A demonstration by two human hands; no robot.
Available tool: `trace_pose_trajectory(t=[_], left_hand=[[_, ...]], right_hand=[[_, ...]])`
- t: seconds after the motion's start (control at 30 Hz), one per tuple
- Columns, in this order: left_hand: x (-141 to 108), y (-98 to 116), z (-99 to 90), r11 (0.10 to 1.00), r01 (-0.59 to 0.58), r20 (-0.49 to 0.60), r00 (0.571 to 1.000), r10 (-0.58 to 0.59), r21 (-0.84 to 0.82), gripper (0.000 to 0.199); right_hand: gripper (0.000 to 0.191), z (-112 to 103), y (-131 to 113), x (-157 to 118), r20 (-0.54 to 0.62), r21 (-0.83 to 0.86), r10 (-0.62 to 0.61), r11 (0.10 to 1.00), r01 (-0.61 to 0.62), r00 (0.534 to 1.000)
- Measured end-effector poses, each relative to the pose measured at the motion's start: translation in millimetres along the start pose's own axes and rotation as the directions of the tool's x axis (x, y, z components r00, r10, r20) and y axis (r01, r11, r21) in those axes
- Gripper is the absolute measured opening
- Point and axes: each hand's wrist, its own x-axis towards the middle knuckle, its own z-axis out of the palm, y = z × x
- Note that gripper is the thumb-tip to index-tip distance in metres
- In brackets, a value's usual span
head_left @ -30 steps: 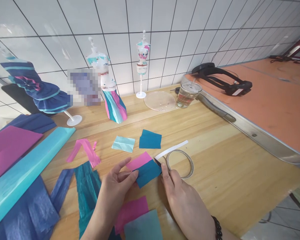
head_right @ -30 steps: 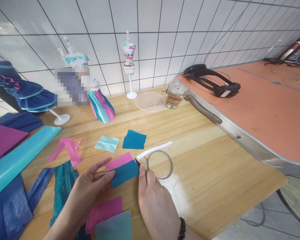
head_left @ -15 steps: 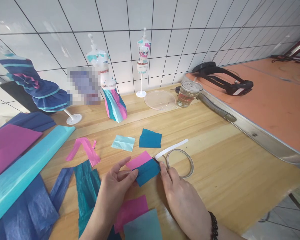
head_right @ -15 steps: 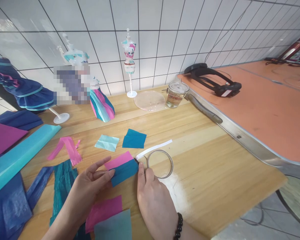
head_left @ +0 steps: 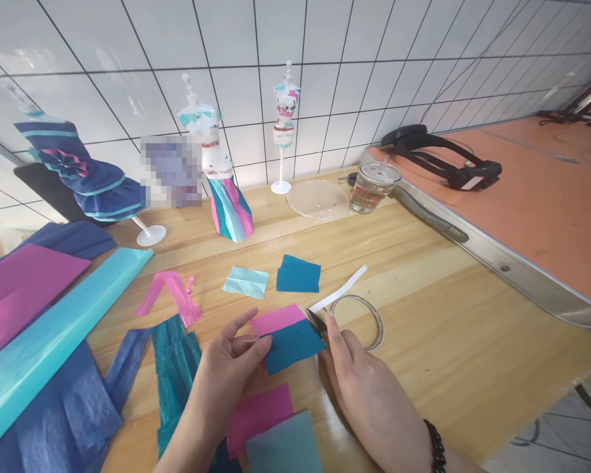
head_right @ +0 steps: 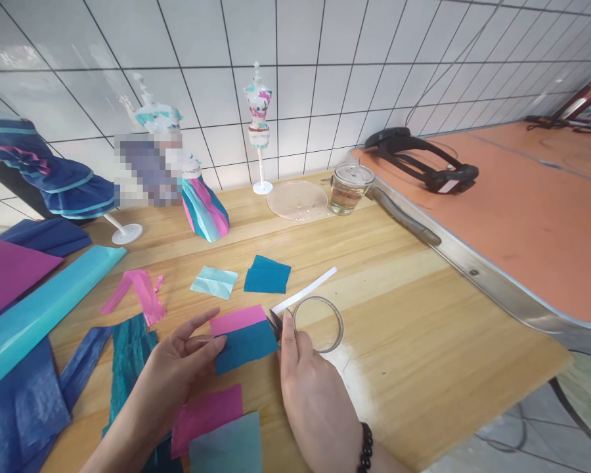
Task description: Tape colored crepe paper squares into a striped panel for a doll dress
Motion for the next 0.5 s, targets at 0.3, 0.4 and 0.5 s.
trace_pose_trajectory(t=[0.3, 0.4, 0.5], left_hand=[[1.6, -5.1, -8.5, 0.957, -0.168, -0.064, 0.980, 0.188, 0.238, 0.066], [3.2, -6.5, -11.9, 0.948, -0.176, -0.082, 0.976, 0.204, 0.266, 0.066], [2.9, -5.9, -12.8, 0.923, -0.188, -0.108, 0.966, 0.236, 0.335, 0.064]], right_hand=[[0.040, -12.5, 35.2, -24.3, -0.100, 0.304, -0.035, 0.950, 0.064, 0.994], [0.039, -6.4, 62.3, -30.3, -0.130, 0.301, 0.064, 0.954, -0.022, 0.989], [0.045, 3.2, 91.4, -31.8, -0.113, 0.135, 0.174, 0.978, -0.158, 0.978]])
